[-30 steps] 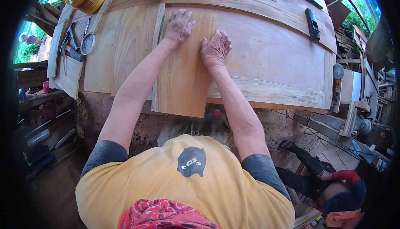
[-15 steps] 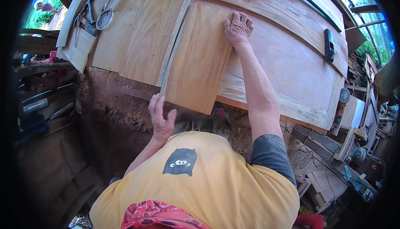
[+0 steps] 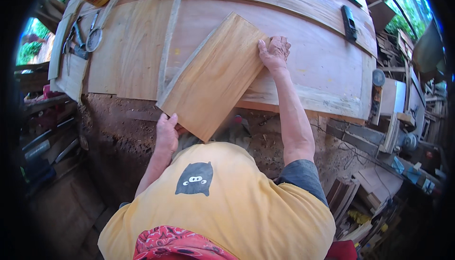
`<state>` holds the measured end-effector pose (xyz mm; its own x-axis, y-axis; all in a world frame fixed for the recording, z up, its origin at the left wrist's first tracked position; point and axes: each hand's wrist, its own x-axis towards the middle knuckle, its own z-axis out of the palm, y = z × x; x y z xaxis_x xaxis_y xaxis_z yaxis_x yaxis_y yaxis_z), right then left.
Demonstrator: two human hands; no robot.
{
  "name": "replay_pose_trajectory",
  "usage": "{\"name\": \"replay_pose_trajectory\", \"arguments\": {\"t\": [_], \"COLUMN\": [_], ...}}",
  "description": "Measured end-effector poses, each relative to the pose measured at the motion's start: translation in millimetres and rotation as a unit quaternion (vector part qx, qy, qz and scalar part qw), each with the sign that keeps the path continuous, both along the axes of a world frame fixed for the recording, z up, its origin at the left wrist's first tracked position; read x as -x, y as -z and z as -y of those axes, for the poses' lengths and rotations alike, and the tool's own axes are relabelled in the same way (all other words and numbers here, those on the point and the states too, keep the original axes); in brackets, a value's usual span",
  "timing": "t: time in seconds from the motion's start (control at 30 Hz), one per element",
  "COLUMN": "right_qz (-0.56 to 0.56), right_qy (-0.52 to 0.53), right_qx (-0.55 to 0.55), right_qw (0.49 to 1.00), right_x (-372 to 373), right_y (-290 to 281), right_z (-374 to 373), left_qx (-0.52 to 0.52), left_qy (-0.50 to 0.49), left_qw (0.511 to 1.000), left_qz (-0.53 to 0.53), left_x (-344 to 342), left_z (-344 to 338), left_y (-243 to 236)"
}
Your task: The person handles wood boards on a workbench, uses a hand plane on the edges of a board, marks the wood with a pen, and applies glue to the surfaces using a stick and a small piece of wood.
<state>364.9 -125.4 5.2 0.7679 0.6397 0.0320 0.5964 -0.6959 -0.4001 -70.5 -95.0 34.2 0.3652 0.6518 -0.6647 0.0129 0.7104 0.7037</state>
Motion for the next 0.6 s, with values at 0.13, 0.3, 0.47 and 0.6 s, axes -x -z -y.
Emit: {"name": "replay_pose_trajectory", "arguments": {"t": [0.13,0.3,0.47,0.6], "right_qz": [-0.044,-0.308,-0.429,-0.494], "right_qy": [0.036,0.177,0.229,0.238], "right_qx": [0.006,-0.176,-0.259,-0.332], "right_qw": [0.998,0.918,0.835,0.767], "right_x": [-4.6,27.7,71.6,125.7], "right_y": [-9.9,-54.5,-46.0,-42.0], "right_z": [80.7,150.2,207.0,236.1], "left_qx": [-0.038,-0.07,-0.186,-0.367], "left_qy": [0.03,0.037,0.192,0.304], "left_qw": [0.998,0.995,0.963,0.87], "left_qz": [0.026,0.059,-0.024,-0.127], "left_x": [-9.0,-27.9,-37.8,-73.7], "left_z": [-37.3,-86.7,-151.8,-165.6], "left_y": [-3.6,-9.6,8.2,0.7]}}
